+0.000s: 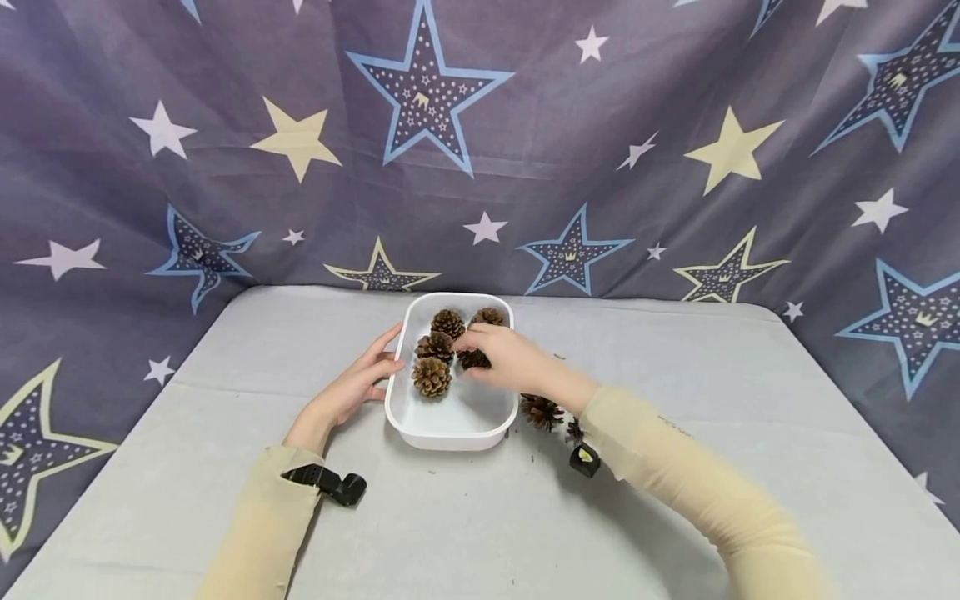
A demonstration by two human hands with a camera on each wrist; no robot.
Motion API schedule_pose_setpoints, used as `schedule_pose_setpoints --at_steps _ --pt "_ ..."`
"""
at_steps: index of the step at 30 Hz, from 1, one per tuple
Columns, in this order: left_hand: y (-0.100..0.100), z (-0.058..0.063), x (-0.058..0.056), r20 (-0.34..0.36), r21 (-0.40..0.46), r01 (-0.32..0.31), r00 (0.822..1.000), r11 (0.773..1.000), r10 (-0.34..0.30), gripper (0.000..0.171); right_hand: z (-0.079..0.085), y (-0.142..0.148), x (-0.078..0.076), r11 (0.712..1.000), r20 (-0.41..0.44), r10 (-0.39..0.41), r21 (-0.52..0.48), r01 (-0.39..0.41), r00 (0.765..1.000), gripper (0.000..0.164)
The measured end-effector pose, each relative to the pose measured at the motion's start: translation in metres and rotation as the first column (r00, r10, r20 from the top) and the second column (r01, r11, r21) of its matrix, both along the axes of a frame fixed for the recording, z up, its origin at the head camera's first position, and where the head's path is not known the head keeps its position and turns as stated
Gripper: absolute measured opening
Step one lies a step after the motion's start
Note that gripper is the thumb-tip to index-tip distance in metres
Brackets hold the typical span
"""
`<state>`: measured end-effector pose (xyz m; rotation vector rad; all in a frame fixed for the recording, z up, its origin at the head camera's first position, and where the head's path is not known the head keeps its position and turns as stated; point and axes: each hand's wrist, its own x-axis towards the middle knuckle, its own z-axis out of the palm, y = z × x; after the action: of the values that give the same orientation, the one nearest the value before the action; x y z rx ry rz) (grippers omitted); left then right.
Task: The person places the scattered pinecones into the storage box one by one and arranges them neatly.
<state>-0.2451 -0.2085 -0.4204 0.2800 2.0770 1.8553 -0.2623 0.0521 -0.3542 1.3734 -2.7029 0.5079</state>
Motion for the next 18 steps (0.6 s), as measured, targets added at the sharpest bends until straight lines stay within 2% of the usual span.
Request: schedule_pose_setpoints --at_steps 3,11,18 --pt "0.000 0.000 0.000 0.001 0.005 0.002 1.000 1.000 -0.002 0.066 0.006 0.014 -0.003 1.000 0.017 -0.021 -0.010 0.021 1.000 0.037" --pt "0.001 0.000 0.000 0.004 0.005 -0.006 1.000 1.000 0.006 0.066 0.013 0.053 -0.015 0.995 -0.056 -0.071 -0.069 0.067 0.996 0.032" --pt "0.001 -0.001 0.000 0.006 0.001 -0.001 1.000 1.000 0.001 0.067 0.010 0.080 -0.015 0.992 0.000 -0.106 -0.063 0.106 0.994 0.033"
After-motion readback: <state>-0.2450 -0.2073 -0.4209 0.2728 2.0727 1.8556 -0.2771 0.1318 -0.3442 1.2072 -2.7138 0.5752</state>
